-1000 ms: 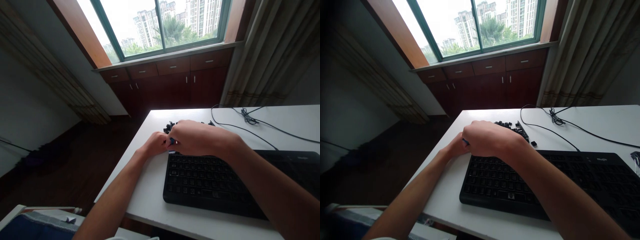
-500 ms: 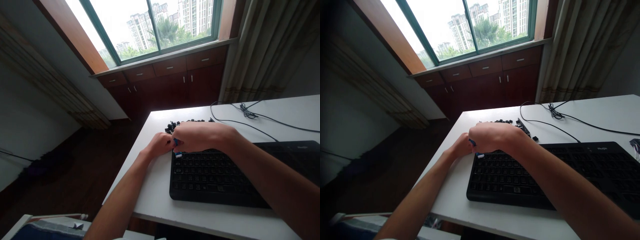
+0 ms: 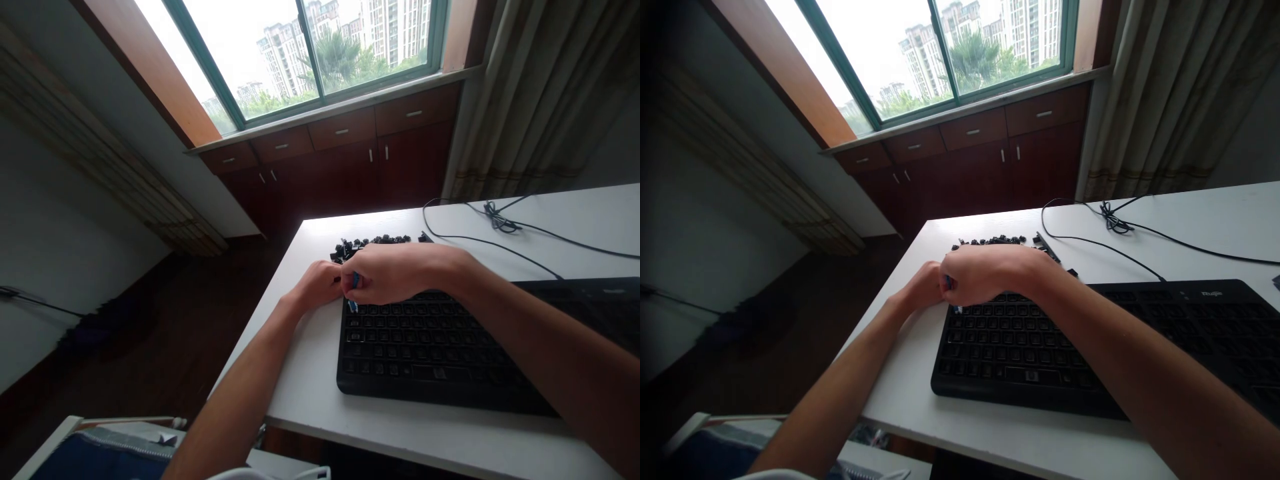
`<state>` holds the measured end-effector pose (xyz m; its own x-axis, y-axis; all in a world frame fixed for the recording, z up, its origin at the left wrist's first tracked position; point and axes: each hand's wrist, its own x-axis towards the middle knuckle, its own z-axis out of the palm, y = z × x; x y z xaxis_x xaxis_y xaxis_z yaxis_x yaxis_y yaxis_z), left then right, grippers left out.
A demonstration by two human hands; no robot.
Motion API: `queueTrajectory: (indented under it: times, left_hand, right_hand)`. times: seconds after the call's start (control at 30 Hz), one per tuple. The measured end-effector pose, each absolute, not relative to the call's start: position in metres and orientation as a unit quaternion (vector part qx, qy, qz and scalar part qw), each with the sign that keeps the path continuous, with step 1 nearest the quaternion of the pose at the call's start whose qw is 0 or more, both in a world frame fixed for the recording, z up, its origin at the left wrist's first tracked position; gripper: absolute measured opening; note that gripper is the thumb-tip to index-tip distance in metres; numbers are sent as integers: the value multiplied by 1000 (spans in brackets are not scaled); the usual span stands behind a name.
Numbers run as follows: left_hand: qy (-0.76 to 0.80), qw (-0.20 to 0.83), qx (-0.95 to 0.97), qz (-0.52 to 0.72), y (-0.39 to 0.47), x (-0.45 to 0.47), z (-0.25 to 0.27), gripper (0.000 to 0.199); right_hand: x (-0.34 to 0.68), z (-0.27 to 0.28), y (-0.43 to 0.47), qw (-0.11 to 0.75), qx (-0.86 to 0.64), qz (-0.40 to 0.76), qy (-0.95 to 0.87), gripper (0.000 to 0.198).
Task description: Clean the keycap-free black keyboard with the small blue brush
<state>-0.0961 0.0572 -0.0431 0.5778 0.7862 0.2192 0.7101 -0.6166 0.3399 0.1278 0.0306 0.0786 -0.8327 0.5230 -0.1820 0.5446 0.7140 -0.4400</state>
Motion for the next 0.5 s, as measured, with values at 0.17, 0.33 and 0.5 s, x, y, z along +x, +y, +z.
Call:
queueTrajectory:
  times: [0.17,0.33,0.5]
  left_hand:
    - [433,112,879,165,57,-95,-43,36]
    - [423,118,883,166,56,-94,-39,37]
    - [433,113,880,157,56,-94,-38,36]
  right_hand:
    - [131,76,35,25,290,-261,920,35]
    - [132,76,37,17,288,-273,918,35]
    - [130,78,35,19,285,-283,915,39]
